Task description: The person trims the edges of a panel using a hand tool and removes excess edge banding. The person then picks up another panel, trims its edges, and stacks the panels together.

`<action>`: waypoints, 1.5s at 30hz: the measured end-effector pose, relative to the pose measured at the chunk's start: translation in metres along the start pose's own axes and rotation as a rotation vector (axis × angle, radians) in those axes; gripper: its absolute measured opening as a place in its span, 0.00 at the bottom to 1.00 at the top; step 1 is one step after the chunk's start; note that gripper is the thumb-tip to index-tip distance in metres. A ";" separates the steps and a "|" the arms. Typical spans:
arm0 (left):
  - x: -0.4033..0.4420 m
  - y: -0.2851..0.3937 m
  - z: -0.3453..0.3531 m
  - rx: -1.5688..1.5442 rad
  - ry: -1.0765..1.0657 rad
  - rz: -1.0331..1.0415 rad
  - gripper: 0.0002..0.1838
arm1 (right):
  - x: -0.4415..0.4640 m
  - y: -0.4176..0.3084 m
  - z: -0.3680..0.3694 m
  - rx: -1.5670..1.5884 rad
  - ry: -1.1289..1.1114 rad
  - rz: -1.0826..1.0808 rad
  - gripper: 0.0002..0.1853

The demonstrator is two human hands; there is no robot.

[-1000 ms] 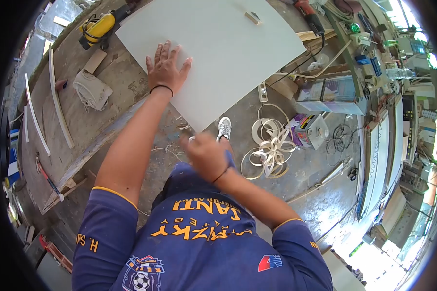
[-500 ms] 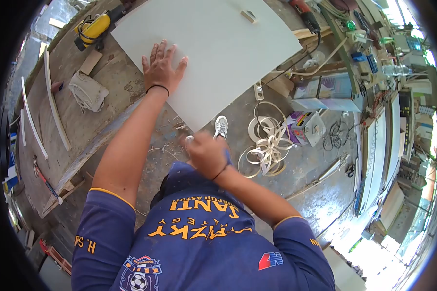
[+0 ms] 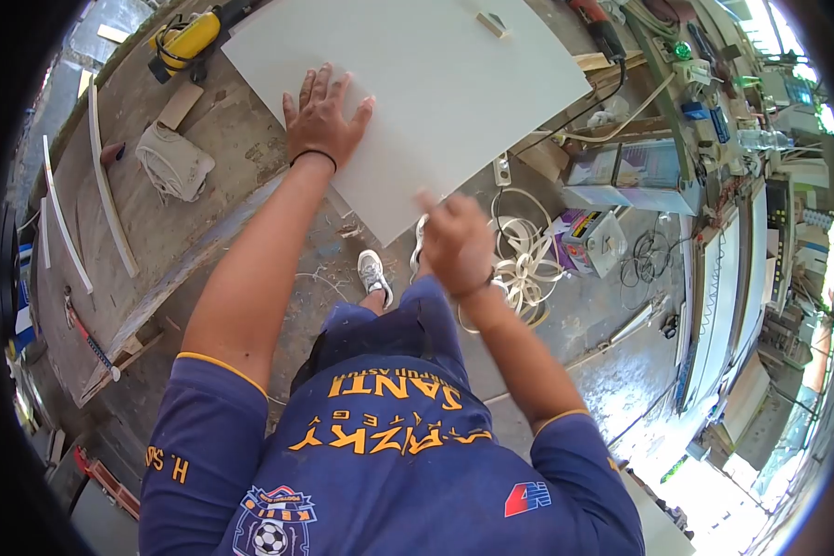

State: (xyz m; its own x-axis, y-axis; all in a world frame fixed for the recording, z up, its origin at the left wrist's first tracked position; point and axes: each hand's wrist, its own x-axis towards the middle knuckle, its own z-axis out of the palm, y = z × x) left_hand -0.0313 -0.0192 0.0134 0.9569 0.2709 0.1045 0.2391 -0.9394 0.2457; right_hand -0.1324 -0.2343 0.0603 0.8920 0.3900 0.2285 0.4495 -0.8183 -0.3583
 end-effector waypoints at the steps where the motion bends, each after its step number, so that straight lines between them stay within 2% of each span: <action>1: -0.003 0.000 0.001 -0.002 -0.005 0.002 0.33 | 0.003 0.008 0.004 -0.026 -0.028 0.004 0.19; 2: -0.002 0.001 0.001 0.002 -0.005 0.003 0.33 | 0.002 0.014 0.010 -0.053 -0.048 0.007 0.19; 3: 0.001 0.000 0.000 0.008 -0.001 0.003 0.33 | -0.010 0.002 0.023 -0.024 -0.093 -0.079 0.18; 6: 0.000 -0.002 0.005 0.001 0.035 0.013 0.33 | -0.055 -0.070 0.036 0.180 -0.261 -0.308 0.16; 9: 0.001 -0.001 0.001 0.004 0.012 0.009 0.32 | -0.046 -0.051 0.020 0.297 -0.182 -0.223 0.15; 13: 0.001 -0.002 0.005 0.026 0.050 0.031 0.31 | -0.007 0.062 -0.004 0.367 0.045 0.246 0.12; 14: 0.001 -0.004 0.007 0.015 0.069 0.042 0.30 | 0.002 0.102 0.001 0.482 0.153 0.344 0.12; 16: 0.002 -0.004 0.009 0.042 0.061 0.037 0.30 | 0.031 0.165 -0.011 0.399 0.205 0.547 0.12; 19: 0.002 -0.004 0.007 0.072 0.042 0.045 0.29 | 0.078 0.246 -0.019 0.255 0.348 0.465 0.10; 23: 0.002 -0.003 0.004 0.071 0.014 0.045 0.29 | 0.135 0.300 -0.031 0.081 0.397 0.380 0.11; 25: 0.002 -0.003 0.007 0.091 0.021 0.049 0.29 | 0.150 0.317 -0.028 -0.146 0.383 0.304 0.11; 28: 0.003 -0.005 0.006 0.095 0.021 0.052 0.29 | 0.154 0.306 -0.036 -0.190 0.298 0.280 0.11; 29: 0.002 -0.004 0.004 0.076 0.020 0.051 0.29 | 0.153 0.305 -0.034 -0.206 0.351 0.204 0.11; 32: 0.002 -0.003 0.001 0.060 0.008 0.050 0.29 | 0.144 0.289 -0.030 -0.216 0.271 0.135 0.12; 33: 0.002 -0.003 0.001 0.059 0.000 0.033 0.29 | 0.139 0.277 -0.030 -0.191 0.256 0.151 0.12; 35: 0.002 -0.003 0.002 0.035 0.033 0.053 0.29 | 0.123 0.251 -0.027 -0.107 0.223 0.045 0.11; 38: 0.002 -0.002 0.003 0.040 0.035 0.046 0.29 | 0.081 0.184 -0.008 -0.070 0.154 -0.096 0.10; 39: 0.003 -0.003 0.003 0.035 0.038 0.042 0.29 | 0.057 0.155 0.008 0.154 0.160 -0.146 0.11; 40: 0.002 -0.003 0.003 0.038 0.036 0.041 0.29 | 0.038 0.121 0.016 0.195 0.128 -0.192 0.12; 41: 0.002 -0.002 0.003 0.041 0.037 0.039 0.29 | 0.019 0.076 0.015 0.107 0.003 -0.087 0.13; 42: 0.001 -0.002 0.003 0.037 0.038 0.036 0.29 | 0.003 0.042 0.016 0.136 -0.117 -0.130 0.13; 43: 0.002 -0.001 0.002 0.037 0.037 0.034 0.29 | -0.004 0.025 0.014 0.165 -0.233 -0.175 0.14; 45: 0.001 -0.002 0.001 0.039 0.039 0.035 0.29 | 0.004 0.026 0.003 0.209 -0.188 -0.213 0.13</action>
State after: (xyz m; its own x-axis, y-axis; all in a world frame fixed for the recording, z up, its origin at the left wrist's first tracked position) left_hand -0.0307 -0.0170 0.0123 0.9580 0.2446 0.1497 0.2122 -0.9557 0.2039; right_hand -0.1173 -0.2528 0.0492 0.7614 0.6297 0.1542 0.6091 -0.6134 -0.5026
